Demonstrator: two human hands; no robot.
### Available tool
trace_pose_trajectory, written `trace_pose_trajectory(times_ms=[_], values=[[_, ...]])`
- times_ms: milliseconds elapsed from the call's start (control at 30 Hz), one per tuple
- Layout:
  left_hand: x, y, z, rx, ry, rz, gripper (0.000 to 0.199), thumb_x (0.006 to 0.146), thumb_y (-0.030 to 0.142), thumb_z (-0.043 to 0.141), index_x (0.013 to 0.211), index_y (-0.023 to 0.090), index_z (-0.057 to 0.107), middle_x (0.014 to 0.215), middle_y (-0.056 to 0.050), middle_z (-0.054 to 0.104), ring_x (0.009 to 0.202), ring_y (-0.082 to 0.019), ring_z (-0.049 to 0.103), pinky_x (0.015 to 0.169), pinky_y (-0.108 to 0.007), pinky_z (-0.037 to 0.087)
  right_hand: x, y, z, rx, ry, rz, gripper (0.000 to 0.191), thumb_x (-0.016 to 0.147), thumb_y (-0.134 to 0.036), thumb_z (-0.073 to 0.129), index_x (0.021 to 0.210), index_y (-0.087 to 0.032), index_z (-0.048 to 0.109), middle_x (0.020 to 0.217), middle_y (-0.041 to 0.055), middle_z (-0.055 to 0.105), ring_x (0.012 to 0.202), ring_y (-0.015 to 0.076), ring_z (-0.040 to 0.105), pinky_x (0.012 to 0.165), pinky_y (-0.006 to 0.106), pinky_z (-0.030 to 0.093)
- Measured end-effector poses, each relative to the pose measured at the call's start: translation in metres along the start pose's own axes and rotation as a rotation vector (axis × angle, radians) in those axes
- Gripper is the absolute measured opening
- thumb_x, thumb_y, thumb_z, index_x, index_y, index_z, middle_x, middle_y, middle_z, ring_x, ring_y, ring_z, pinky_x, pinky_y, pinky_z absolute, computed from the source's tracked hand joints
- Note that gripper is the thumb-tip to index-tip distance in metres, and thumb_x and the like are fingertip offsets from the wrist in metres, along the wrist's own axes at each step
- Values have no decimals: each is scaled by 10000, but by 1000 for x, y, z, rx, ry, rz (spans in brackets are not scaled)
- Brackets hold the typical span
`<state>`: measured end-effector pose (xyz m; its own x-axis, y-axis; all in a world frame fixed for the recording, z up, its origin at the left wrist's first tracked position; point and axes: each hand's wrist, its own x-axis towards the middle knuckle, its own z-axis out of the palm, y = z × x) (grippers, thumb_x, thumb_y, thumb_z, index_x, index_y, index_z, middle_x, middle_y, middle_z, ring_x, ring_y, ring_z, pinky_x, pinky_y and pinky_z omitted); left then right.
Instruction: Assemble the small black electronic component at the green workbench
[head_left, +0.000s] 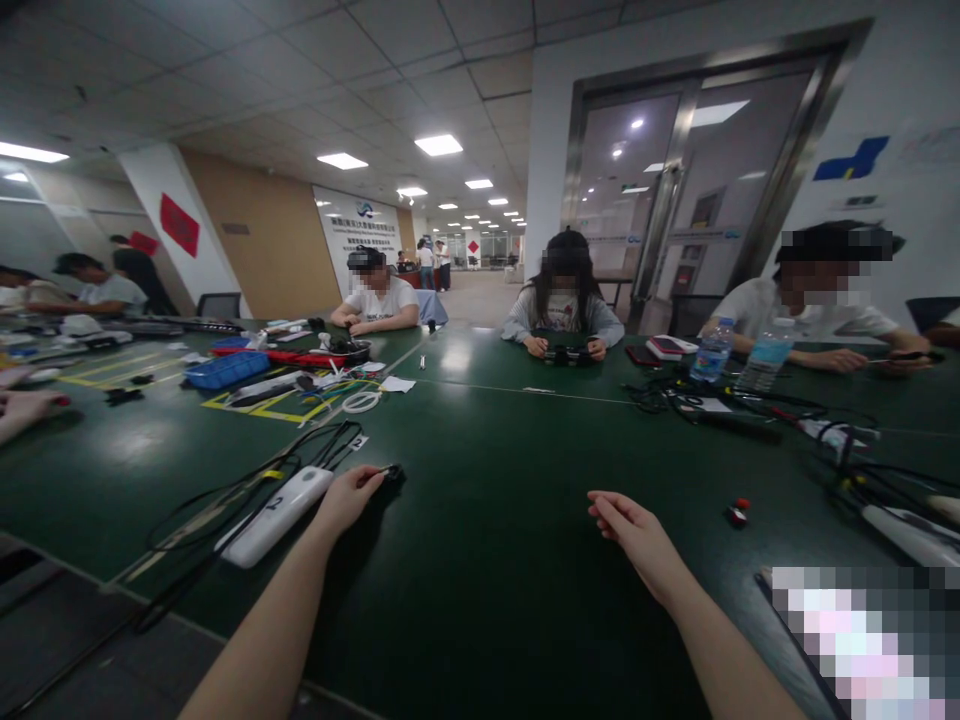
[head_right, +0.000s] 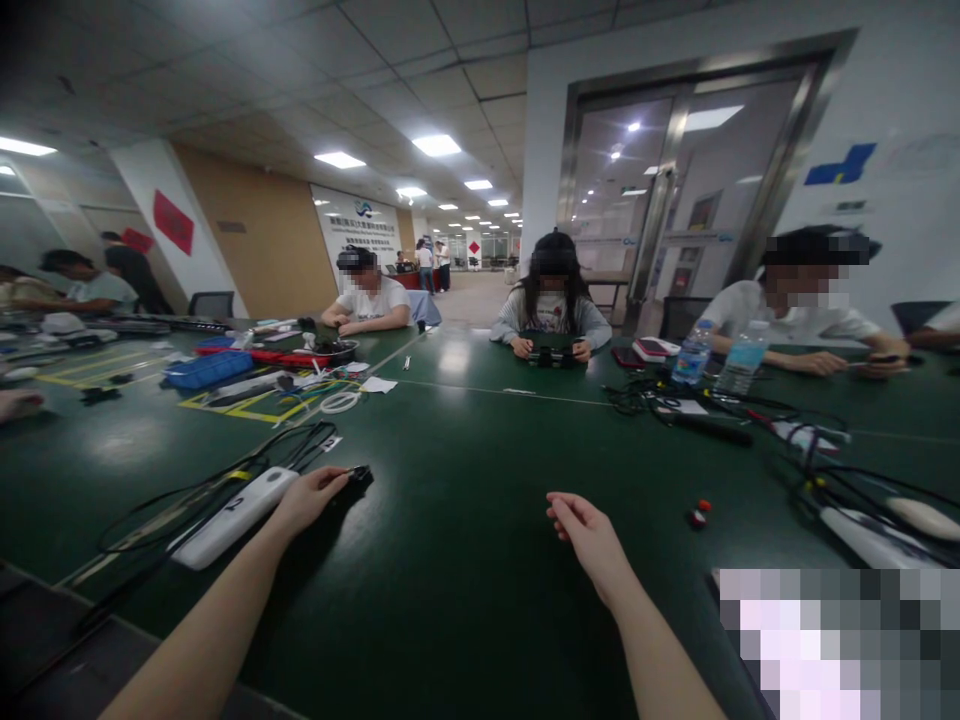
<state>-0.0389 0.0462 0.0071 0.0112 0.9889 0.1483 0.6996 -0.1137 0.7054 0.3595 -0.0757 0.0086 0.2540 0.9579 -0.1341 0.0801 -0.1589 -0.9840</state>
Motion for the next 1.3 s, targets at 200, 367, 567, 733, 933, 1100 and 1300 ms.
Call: trace_pose_trajectory(times_ms=[200,367,567,733,933,1100,1300], values=[[0,-1,1,28,-6,-3,387,646,474,493,840,170,632,825,-51,663,805,-214,585,732,-298,422,1,0,1,-17,15,13,344,683,-427,557,942,-211,623,837,56,624,761,208,554,684,335,457],[0,-2,2,79,-12,19,380,668,463,472,836,162,632,808,-54,656,765,-205,584,700,-292,419,4,5,-1,-5,9,14,365,673,-442,568,951,-213,622,855,62,625,771,210,553,689,339,461],[4,-8,4,96,-10,27,387,677,462,463,858,165,632,822,-53,655,787,-201,586,696,-283,422,9,11,-1,6,25,-16,411,637,-458,599,951,-194,626,849,71,634,751,207,561,670,329,463],[5,-12,6,73,-2,11,383,670,465,474,863,173,631,800,-40,658,774,-194,589,684,-274,425,7,8,0,3,48,2,405,624,-459,601,929,-196,639,825,66,642,740,208,561,655,323,462],[7,-13,8,84,13,7,366,685,452,461,864,174,617,800,-43,657,753,-189,593,684,-276,425,10,12,-3,2,25,5,423,640,-463,592,968,-198,625,849,65,634,766,208,557,675,329,460],[6,-11,7,78,5,12,344,696,426,452,872,168,596,830,-53,652,762,-189,594,704,-282,427,9,11,-4,-8,14,6,409,655,-458,584,971,-202,622,860,66,630,776,211,554,687,337,460],[5,-10,8,106,8,14,346,698,451,455,848,171,592,839,-56,647,781,-194,589,721,-286,424,8,9,-4,-5,14,21,414,651,-452,590,976,-196,619,864,73,626,780,216,553,690,342,461]])
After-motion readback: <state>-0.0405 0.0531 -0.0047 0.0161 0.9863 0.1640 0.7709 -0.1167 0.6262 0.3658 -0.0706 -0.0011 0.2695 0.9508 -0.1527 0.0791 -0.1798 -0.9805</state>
